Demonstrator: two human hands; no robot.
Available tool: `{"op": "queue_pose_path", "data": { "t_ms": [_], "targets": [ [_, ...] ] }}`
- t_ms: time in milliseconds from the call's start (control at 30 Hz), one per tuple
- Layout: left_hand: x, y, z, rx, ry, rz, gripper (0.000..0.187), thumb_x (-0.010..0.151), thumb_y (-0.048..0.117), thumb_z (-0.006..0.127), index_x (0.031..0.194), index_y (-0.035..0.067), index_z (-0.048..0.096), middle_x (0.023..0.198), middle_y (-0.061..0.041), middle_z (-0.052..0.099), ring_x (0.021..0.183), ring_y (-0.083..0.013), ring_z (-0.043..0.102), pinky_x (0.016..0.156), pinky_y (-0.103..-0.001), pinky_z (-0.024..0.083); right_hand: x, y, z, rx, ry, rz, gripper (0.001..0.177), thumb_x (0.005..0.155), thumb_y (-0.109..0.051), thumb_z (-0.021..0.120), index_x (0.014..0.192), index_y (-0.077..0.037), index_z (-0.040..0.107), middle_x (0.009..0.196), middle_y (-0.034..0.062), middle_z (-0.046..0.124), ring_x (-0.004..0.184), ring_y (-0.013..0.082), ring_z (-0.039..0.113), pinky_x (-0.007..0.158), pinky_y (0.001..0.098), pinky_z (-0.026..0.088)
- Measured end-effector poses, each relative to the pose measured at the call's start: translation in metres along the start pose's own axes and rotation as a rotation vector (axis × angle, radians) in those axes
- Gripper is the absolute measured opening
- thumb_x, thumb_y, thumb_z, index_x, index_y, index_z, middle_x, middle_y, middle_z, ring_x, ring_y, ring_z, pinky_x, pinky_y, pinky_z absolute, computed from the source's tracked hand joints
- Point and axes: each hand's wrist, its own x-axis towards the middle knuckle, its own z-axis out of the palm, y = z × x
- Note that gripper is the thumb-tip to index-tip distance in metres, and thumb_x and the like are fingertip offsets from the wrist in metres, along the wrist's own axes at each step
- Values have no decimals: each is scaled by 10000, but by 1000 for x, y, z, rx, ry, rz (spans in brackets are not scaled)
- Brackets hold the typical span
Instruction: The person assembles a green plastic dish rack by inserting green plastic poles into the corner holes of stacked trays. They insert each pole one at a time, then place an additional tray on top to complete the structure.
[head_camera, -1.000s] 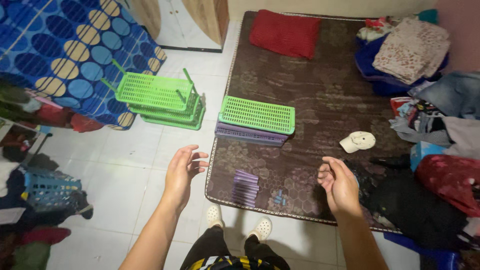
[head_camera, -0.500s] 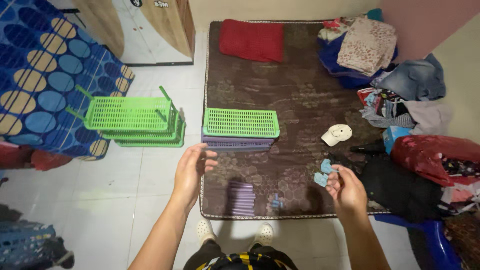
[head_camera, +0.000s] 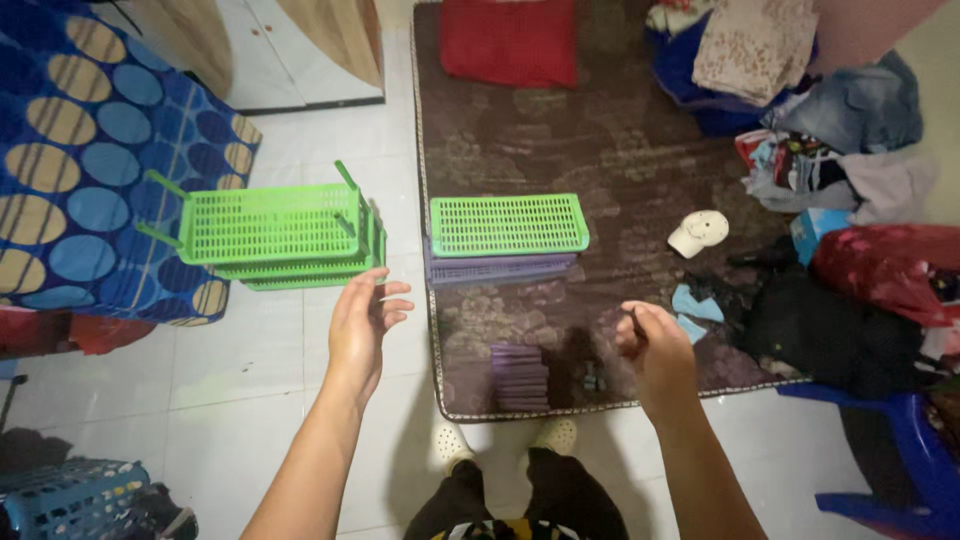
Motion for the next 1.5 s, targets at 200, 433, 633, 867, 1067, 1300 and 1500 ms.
{"op": "queue_pose_path", "data": {
  "t_ms": [200, 433, 633, 867, 1067, 1300, 1500],
  "targets": [
    [17, -29, 4, 35, 56, -59, 358, 1060, 278, 434, 1280, 29, 566, 1036, -151, 693, 829, -198, 660, 771, -331, 529, 28, 13, -9, -16, 177, 146, 170, 1031, -244, 591, 1024, -78, 628, 835, 9, 613, 753, 141, 592, 676, 319, 469],
    [54, -103, 11, 234, 172, -238, 360, 1035, 275, 478, 1275, 29, 588, 999, -137, 723, 808, -191, 662, 762, -328, 516, 107, 68, -47, -66, 223, 266, 216, 1022, -254, 587, 1052, -62, 680, 825, 42, 628, 747, 159, 590, 667, 322, 495],
    [141, -204, 11, 238, 234, -250, 315, 1024, 236, 503, 1263, 45, 579, 976, -129, 724, 791, -188, 659, 731, -328, 509, 204, 166, -98, -204, 199, 312, 234, 1019, -250, 603, 1083, -43, 693, 819, 55, 653, 707, 176, 593, 638, 330, 488],
    [258, -379, -25, 171, 308, -175, 223, 1017, 212, 561, 1167, 50, 594, 963, -94, 680, 781, -163, 657, 684, -293, 540, 323, 306, -155, -809, 50, -42, 231, 973, -230, 677, 1065, -32, 751, 836, 74, 727, 749, 163, 669, 682, 322, 516],
    [333, -481, -73, 685, 381, 86, 332, 968, 294, 682, 1144, 15, 640, 936, -128, 693, 817, -212, 660, 719, -342, 551, 409, 371, -178, -958, 53, -109, 276, 975, -275, 677, 1126, -47, 716, 899, 97, 728, 801, 215, 684, 745, 351, 528],
    [380, -503, -102, 1069, 527, -29, 592, 931, 467, 729, 1267, 7, 567, 1065, -186, 729, 962, -326, 707, 880, -433, 521, 476, 411, -189, -1180, 112, -225, 263, 1002, -216, 641, 1145, -1, 688, 1090, 179, 706, 1002, 340, 676, 877, 458, 514],
    [433, -513, -120, 1052, 500, 178, 716, 922, 448, 771, 1366, -32, 479, 1212, -239, 671, 1078, -359, 675, 947, -437, 508, 533, 435, -197, -1189, 166, -403, 333, 1019, -234, 725, 1215, 17, 630, 1180, 208, 670, 1063, 372, 653, 908, 486, 510]
  ]
}}
